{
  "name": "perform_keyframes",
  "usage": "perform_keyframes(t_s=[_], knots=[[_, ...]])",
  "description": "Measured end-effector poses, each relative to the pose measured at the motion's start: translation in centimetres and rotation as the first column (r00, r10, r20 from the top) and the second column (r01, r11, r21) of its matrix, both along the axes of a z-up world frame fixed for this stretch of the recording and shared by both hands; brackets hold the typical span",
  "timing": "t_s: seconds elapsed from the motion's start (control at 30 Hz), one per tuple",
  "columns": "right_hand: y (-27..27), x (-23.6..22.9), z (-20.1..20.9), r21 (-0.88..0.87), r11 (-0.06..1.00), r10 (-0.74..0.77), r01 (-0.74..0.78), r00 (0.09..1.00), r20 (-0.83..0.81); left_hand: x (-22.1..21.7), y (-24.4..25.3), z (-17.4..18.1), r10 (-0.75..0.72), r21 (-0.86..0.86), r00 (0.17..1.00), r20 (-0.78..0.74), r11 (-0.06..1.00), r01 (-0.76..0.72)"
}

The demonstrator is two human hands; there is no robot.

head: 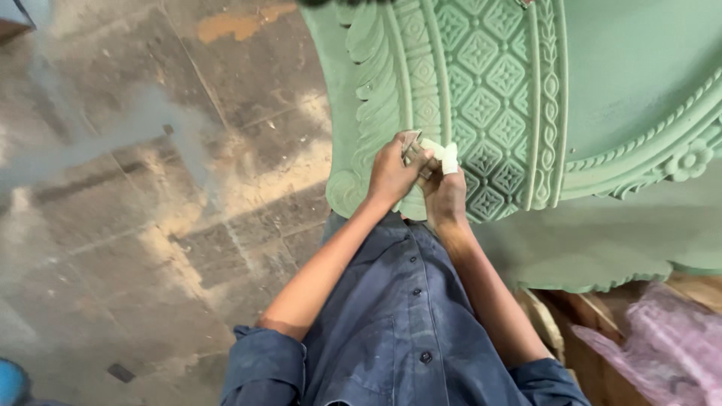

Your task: The person sands the carved surface of a large green-painted furniture piece using a sanding block. They move the block across the raised patterns and edges to smooth the surface.

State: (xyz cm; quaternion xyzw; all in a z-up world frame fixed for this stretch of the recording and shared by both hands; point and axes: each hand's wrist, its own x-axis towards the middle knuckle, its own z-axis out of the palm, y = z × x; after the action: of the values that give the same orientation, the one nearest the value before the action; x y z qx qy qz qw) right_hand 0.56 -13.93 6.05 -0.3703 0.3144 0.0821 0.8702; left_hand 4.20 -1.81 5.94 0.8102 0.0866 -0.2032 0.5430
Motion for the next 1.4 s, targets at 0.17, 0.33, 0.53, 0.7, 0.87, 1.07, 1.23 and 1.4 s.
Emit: perform_keyframes(t_s=[0.17,0.33,0.53,0.7,0.87,1.07,1.23,1.4], knots=[[-0.4,0.5,-1.5,-0.418,0.900,-0.098,0.125,0.991,0.085,4.1,0.8,-0.5,-0.289,0.216,0.900,0.325,0.950,0.227],[-1.7,1.1,-5.3,-0.960,0.176,0.115,0.219,0.964,0.241,6.3,-0.2,-2.8,-0.628,0.563,0.591,0.506,0.760,0.325],[-2.4,0.8,-6.6,-0.954,0.074,0.181,0.289,0.937,0.298,6.7,-0.7,-3.4,-0.689,0.564,0.484,0.540,0.723,0.400],[-2.4,1.7,-5.9,-0.954,0.053,0.201,0.293,0.933,0.298,7.0,-0.8,-2.9,-0.718,0.578,0.396,0.573,0.696,0.426],[-2.5,1.4,-5.4,-0.964,0.052,0.200,0.262,0.943,0.267,6.6,-0.1,-3.1,-0.723,0.566,0.414,0.552,0.690,0.451],[-2.0,1.4,-5.6,-0.954,0.026,0.221,0.298,0.929,0.297,6.5,0.8,-4.1,-0.794,0.628,0.348,0.499,0.608,0.486],[-2.5,2.2,-4.9,-0.951,0.018,0.185,0.307,0.934,0.305,7.5,-0.2,-4.4,-0.816,0.666,0.279,0.506,0.575,0.475],[-1.7,1.9,-4.5,-0.948,0.045,0.203,0.316,0.926,0.319,7.7,1.0,-3.5,-0.812,0.654,0.294,0.505,0.582,0.484]])
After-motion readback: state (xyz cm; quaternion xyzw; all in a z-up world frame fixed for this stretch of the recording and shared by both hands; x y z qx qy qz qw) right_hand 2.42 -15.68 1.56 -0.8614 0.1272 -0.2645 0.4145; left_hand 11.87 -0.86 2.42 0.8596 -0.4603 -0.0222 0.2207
